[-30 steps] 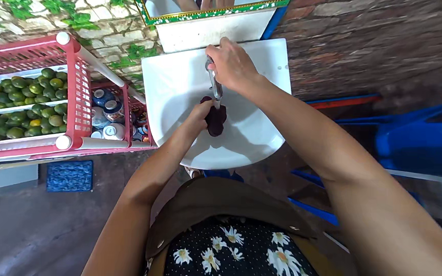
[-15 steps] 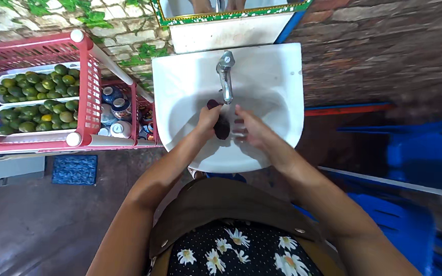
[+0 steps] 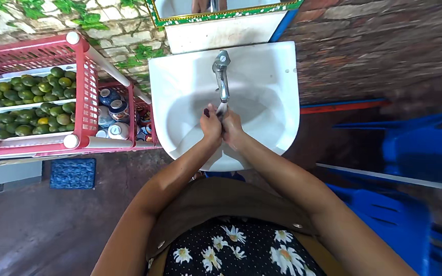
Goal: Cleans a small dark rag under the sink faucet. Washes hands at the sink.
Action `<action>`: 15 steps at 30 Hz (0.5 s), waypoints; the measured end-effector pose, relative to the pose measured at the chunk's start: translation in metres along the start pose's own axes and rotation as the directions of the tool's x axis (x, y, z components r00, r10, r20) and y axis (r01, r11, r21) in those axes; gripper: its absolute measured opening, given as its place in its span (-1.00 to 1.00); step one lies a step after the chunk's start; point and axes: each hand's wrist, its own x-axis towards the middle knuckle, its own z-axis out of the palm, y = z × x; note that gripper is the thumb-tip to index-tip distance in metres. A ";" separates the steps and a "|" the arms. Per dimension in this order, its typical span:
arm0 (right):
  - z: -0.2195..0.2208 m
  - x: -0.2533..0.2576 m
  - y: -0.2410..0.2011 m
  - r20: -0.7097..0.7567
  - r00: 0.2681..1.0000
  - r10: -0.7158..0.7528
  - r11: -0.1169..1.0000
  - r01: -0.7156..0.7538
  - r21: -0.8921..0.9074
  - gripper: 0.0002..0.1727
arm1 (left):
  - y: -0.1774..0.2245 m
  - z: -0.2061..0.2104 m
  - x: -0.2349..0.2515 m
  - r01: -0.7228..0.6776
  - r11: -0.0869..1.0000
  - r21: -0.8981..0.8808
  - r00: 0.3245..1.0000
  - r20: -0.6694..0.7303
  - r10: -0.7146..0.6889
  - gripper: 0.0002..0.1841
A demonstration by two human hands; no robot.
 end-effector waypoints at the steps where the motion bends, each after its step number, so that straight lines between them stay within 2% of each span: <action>1: -0.001 -0.001 0.000 -0.023 1.000 -0.006 0.999 0.005 -0.041 -0.40 | -0.001 0.002 0.001 0.038 0.999 -0.017 0.999 -0.007 -0.038 -0.41; 3: -0.008 -0.004 -0.001 -0.030 0.999 -0.028 0.994 0.024 -0.107 -0.34 | -0.001 0.007 -0.001 0.105 0.993 -0.057 0.994 -0.013 -0.106 -0.37; 5: -0.019 -0.006 0.000 -0.013 0.995 -0.100 0.971 0.095 -0.220 -0.30 | -0.001 0.013 -0.005 0.178 0.977 -0.118 0.984 0.004 -0.179 -0.42; 8: -0.038 -0.008 -0.003 0.003 0.970 -0.243 0.844 0.213 -0.493 -0.30 | -0.001 0.024 -0.015 0.278 0.939 -0.202 0.961 0.050 -0.274 -0.55; 10: -0.051 -0.012 -0.009 0.023 0.949 -0.315 0.757 0.266 -0.597 -0.33 | -0.003 0.032 -0.020 0.306 0.921 -0.241 0.952 0.101 -0.289 -0.58; 13: -0.068 -0.015 -0.012 0.030 0.881 -0.471 0.649 0.370 -0.664 -0.31 | -0.003 0.044 -0.024 0.333 0.912 -0.241 0.938 0.181 -0.295 -0.56; 15: -0.079 -0.013 -0.014 0.042 0.784 -0.619 0.565 0.482 -0.669 -0.35 | 0.001 0.050 -0.027 0.345 0.896 -0.281 0.924 0.268 -0.272 -0.58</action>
